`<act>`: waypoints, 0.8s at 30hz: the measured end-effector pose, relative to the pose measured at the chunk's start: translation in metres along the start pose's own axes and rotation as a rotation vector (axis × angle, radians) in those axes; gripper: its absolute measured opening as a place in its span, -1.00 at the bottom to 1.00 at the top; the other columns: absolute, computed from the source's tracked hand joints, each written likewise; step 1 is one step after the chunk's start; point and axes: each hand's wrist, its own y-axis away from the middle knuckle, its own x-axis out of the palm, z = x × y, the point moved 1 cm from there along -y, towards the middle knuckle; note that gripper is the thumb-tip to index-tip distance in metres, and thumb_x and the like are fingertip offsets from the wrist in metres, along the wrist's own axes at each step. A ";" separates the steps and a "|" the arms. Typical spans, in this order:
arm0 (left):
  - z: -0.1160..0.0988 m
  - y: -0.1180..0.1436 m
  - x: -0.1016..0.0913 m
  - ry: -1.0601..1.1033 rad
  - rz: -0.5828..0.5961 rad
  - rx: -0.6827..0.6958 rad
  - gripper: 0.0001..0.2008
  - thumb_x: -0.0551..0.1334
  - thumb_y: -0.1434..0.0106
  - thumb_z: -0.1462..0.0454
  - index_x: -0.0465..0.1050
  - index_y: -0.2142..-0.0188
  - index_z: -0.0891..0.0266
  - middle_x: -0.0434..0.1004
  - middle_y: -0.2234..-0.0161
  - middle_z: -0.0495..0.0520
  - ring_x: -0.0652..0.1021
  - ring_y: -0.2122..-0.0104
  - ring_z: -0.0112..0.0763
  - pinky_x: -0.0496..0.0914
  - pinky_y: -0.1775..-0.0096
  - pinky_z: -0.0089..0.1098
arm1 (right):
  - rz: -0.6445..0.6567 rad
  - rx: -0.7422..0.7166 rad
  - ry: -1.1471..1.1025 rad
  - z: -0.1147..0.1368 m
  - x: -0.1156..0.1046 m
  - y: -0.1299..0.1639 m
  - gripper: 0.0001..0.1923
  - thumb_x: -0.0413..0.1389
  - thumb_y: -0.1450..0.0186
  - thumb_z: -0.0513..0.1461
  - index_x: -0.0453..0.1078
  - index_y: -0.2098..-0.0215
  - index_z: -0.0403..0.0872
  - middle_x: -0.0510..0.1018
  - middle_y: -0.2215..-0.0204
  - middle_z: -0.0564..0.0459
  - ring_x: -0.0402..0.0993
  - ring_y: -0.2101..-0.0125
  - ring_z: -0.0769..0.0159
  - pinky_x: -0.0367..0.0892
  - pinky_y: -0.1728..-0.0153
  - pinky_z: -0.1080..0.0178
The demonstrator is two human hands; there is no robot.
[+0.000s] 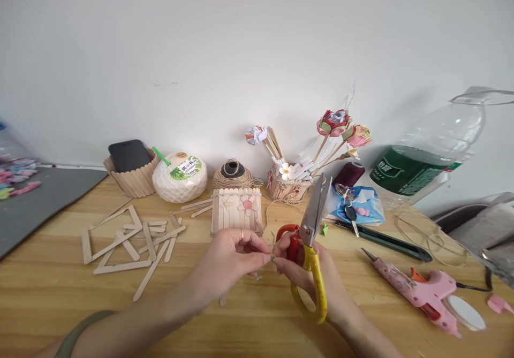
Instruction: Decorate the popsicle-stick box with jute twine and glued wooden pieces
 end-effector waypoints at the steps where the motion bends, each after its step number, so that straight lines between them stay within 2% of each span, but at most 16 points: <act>1: 0.001 0.000 0.000 0.006 0.008 -0.006 -0.90 0.28 0.10 0.28 0.43 0.53 0.27 0.45 0.51 -0.02 0.45 0.45 -0.42 0.37 0.43 -0.42 | -0.007 0.009 0.015 0.001 0.000 0.000 -0.70 0.26 0.04 -0.16 0.21 0.53 -0.08 0.30 0.61 0.18 0.18 0.57 0.44 0.15 0.54 0.34; 7: 0.002 0.001 0.000 -0.015 0.058 0.091 -0.86 0.27 0.06 0.31 0.45 0.42 0.27 0.48 0.45 -0.01 0.46 0.39 -0.42 0.36 0.38 -0.43 | -0.050 -0.014 0.014 0.003 0.000 0.000 -0.74 0.22 0.03 -0.14 0.22 0.56 -0.08 0.31 0.63 0.18 0.20 0.59 0.44 0.16 0.54 0.34; 11: 0.002 0.001 0.001 -0.041 0.061 0.169 -0.89 0.28 0.04 0.34 0.46 0.43 0.27 0.50 0.43 -0.02 0.46 0.36 -0.42 0.34 0.32 -0.43 | -0.089 -0.025 -0.008 0.001 -0.001 0.000 -0.74 0.22 0.04 -0.15 0.22 0.53 -0.07 0.33 0.63 0.17 0.22 0.59 0.43 0.17 0.54 0.33; 18: 0.010 -0.002 0.003 0.005 0.097 0.187 -0.87 0.27 0.00 0.35 0.49 0.39 0.23 0.51 0.46 -0.05 0.45 0.45 -0.50 0.33 0.38 -0.48 | -0.075 -0.035 -0.008 -0.001 0.000 -0.002 -0.75 0.21 0.05 -0.17 0.21 0.55 -0.08 0.32 0.64 0.18 0.21 0.59 0.44 0.16 0.55 0.35; 24: 0.012 -0.003 0.002 0.051 0.046 0.148 -0.91 0.29 0.03 0.30 0.45 0.47 0.27 0.47 0.50 -0.04 0.42 0.50 -0.51 0.33 0.45 -0.49 | -0.074 -0.022 0.052 0.000 -0.001 -0.001 -0.76 0.20 0.03 -0.16 0.23 0.55 -0.08 0.33 0.63 0.17 0.23 0.60 0.43 0.17 0.56 0.34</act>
